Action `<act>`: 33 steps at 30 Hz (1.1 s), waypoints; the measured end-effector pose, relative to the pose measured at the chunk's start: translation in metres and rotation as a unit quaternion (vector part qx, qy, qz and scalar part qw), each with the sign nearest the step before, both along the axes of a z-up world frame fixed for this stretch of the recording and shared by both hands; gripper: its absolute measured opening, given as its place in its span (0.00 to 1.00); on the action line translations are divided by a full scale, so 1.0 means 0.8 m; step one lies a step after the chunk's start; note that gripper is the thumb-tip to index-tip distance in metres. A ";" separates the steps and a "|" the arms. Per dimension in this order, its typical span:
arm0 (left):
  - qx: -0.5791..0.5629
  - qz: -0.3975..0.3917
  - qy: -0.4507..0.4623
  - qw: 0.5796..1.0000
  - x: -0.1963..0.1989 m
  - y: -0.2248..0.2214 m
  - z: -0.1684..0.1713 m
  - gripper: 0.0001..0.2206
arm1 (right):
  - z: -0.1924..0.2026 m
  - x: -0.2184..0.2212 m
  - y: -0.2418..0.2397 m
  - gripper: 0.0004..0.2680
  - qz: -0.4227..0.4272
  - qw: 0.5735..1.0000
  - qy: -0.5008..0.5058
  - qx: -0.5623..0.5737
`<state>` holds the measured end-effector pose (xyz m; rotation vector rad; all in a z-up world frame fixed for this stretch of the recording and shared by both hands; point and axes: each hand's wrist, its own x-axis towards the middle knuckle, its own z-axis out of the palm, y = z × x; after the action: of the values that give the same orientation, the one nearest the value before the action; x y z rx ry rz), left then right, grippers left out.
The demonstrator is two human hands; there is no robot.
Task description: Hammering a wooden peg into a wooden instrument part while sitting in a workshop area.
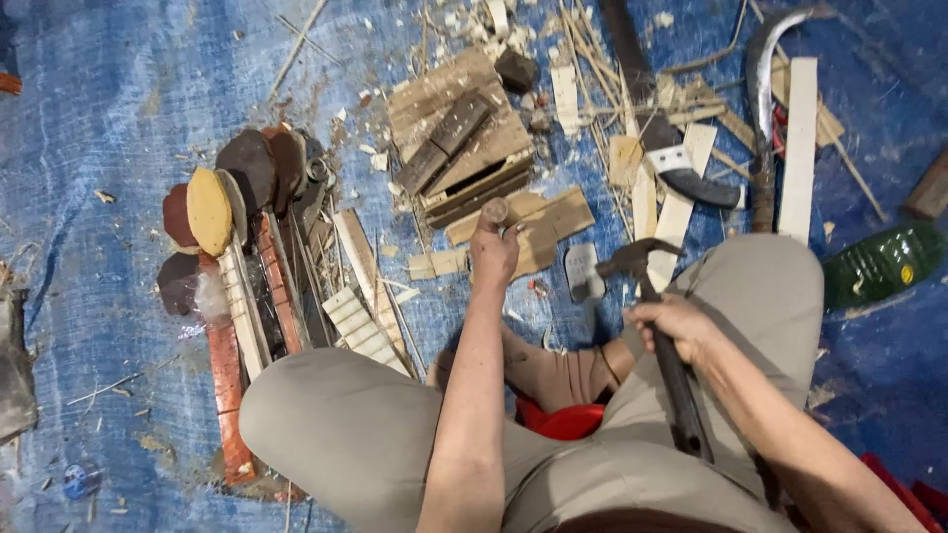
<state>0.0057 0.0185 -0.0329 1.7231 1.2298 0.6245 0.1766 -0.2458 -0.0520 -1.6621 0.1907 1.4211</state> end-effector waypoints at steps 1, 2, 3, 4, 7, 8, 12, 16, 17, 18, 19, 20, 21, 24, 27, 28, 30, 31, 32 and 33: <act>0.006 0.002 -0.008 1.000 0.002 0.003 0.006 0.13 | 0.026 -0.005 0.009 0.06 0.002 1.000 -0.008 0.006; -0.004 0.007 0.000 1.000 0.003 0.006 0.012 0.12 | 0.051 -0.010 0.017 0.07 0.018 0.999 -0.030 0.007; -0.017 0.011 0.009 1.000 0.002 0.005 0.016 0.10 | 0.076 -0.018 0.021 0.08 0.033 0.998 -0.051 0.006; -0.014 0.013 0.003 1.000 0.006 -0.001 0.039 0.10 | 0.129 -0.024 0.039 0.08 0.035 0.998 -0.057 0.009; -0.014 -0.002 -0.001 1.000 0.012 -0.014 0.080 0.07 | 0.282 -0.044 0.082 0.08 0.114 0.974 -0.178 0.086; -0.010 -0.009 0.019 1.000 0.019 -0.012 0.079 0.06 | 0.329 -0.046 0.093 0.08 0.120 0.946 -0.250 0.165; 0.012 -0.019 0.116 0.993 0.032 -0.004 0.033 0.13 | 0.463 -0.053 0.110 0.08 0.119 0.779 -0.415 0.456; 0.012 -0.024 0.084 0.996 0.029 -0.004 0.048 0.10 | 0.444 -0.070 0.151 0.08 0.007 0.656 -0.455 0.602; 0.011 -0.026 0.069 0.997 0.026 -0.004 0.060 0.12 | 0.398 -0.065 0.162 0.08 -0.023 0.646 -0.498 0.578; 0.011 -0.028 0.054 0.998 0.021 -0.005 0.072 0.14 | 0.352 -0.062 0.173 0.09 -0.052 0.632 -0.540 0.553; 0.013 -0.025 0.050 0.998 0.023 -0.006 0.087 0.14 | 0.310 -0.054 0.173 0.09 -0.050 0.629 -0.541 0.556; -0.013 -0.027 0.064 0.998 0.025 -0.008 0.103 0.13 | 0.268 -0.046 0.173 0.08 0.194 0.755 -0.552 0.295; -0.039 -0.030 0.080 0.996 0.024 -0.009 0.118 0.14 | 0.225 -0.039 0.175 0.14 0.402 0.776 -0.486 -0.012; -0.017 -0.030 0.146 0.989 0.023 0.009 0.061 0.18 | 0.308 -0.055 0.173 0.15 0.342 0.831 -0.438 -0.020; -0.029 -0.025 0.069 0.997 0.014 -0.002 0.110 0.12 | 0.324 -0.033 0.172 0.13 0.232 0.851 -0.465 0.082; -0.028 -0.027 0.066 0.997 0.022 0.002 0.103 0.12 | 0.376 -0.034 0.171 0.13 0.230 0.850 -0.468 0.081; -0.018 -0.032 0.119 0.992 0.020 0.000 0.077 0.15 | 0.465 -0.045 0.163 0.05 0.109 0.743 -0.472 0.462; -0.025 -0.036 0.125 0.991 0.018 -0.002 0.071 0.15 | 0.477 -0.049 0.156 0.05 0.107 0.750 -0.468 0.456; -0.029 -0.037 0.127 0.991 0.016 -0.004 0.066 0.15 | 0.489 -0.053 0.149 0.04 0.076 0.742 -0.454 0.487; -0.026 -0.036 0.124 0.991 0.021 0.006 0.065 0.16 | 0.502 -0.053 0.149 0.05 0.045 0.727 -0.444 0.522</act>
<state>0.0223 0.0236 0.0188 1.8327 1.3354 0.3391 0.1340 -0.1266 0.3499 -1.1424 -1.0664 0.4031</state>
